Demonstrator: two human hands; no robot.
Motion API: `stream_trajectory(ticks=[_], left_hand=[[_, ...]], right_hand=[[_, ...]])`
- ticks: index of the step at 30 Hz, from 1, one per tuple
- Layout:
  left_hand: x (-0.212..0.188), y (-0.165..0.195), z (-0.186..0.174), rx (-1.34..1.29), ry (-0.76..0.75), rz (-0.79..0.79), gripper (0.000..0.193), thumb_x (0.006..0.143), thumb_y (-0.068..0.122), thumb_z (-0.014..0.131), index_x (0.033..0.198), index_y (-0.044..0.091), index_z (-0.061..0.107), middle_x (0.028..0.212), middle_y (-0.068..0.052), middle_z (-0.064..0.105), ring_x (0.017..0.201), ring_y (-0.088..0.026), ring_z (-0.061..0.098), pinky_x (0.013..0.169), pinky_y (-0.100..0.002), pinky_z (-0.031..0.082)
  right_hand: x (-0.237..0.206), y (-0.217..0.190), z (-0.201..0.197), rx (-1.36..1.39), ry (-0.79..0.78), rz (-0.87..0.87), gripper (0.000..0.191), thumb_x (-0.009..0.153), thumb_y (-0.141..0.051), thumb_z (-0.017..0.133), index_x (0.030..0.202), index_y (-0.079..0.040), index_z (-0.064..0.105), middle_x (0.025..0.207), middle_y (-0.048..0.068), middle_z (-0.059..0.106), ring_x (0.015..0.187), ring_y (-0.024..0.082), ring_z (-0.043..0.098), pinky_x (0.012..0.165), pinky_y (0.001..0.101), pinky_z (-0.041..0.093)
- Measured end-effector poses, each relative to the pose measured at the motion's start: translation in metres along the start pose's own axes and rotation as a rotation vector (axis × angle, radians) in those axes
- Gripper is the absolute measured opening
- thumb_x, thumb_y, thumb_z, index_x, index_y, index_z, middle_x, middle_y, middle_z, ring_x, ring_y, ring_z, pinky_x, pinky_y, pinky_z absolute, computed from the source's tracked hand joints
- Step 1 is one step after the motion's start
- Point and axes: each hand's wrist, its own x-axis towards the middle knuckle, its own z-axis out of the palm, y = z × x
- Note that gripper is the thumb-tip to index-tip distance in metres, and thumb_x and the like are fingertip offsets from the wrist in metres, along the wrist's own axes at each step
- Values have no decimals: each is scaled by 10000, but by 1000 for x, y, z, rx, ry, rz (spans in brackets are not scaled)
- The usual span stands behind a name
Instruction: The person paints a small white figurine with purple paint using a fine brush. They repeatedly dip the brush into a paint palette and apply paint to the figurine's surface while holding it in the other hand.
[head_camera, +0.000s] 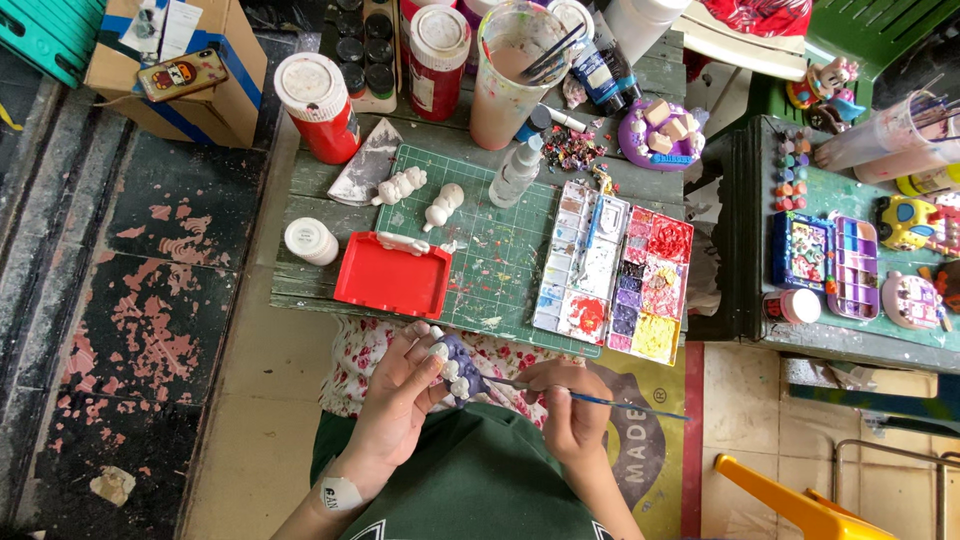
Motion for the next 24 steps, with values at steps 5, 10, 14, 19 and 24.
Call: stream_trajectory(ticks=[5, 10, 14, 19, 24], left_hand=[[1, 2, -2, 14, 29, -15, 379, 939, 68, 646, 1282, 112, 491, 1179, -7, 606, 1025, -110, 648, 843, -310, 578], [2, 2, -3, -1, 11, -7, 368, 941, 58, 643, 1264, 105, 474, 1158, -28, 599, 1023, -128, 657, 866, -321, 586], [1, 2, -5, 17, 14, -3, 356, 944, 55, 634, 1260, 106, 478, 1122, -37, 617, 999, -126, 663, 849, -317, 587], [0, 1, -6, -33, 8, -4, 314, 972, 56, 618, 1255, 101, 488, 1079, -30, 630, 981, -119, 665, 848, -317, 593], [0, 1, -5, -61, -4, -12, 302, 980, 78, 612, 1254, 110, 487, 1076, -29, 644, 982, -113, 667, 842, -314, 592]], right_hand=[[-5, -4, -1, 78, 113, 15, 203, 1100, -127, 426, 1013, 7, 552, 936, 202, 700, 671, 150, 622, 612, 265, 535], [0, -7, 0, 49, 11, -30, 164, 1076, -84, 437, 1036, 31, 546, 978, 234, 695, 691, 164, 625, 632, 283, 547], [5, -8, 0, -126, -17, -26, 142, 1049, -62, 459, 967, -9, 563, 936, 194, 744, 642, 149, 654, 621, 278, 532], [3, -10, 5, -153, -65, -79, 111, 1021, -55, 502, 961, -22, 589, 950, 195, 747, 669, 173, 715, 644, 295, 569], [-1, -9, 10, -31, 61, 12, 139, 1024, -65, 468, 961, -7, 577, 912, 186, 742, 655, 178, 710, 602, 292, 584]])
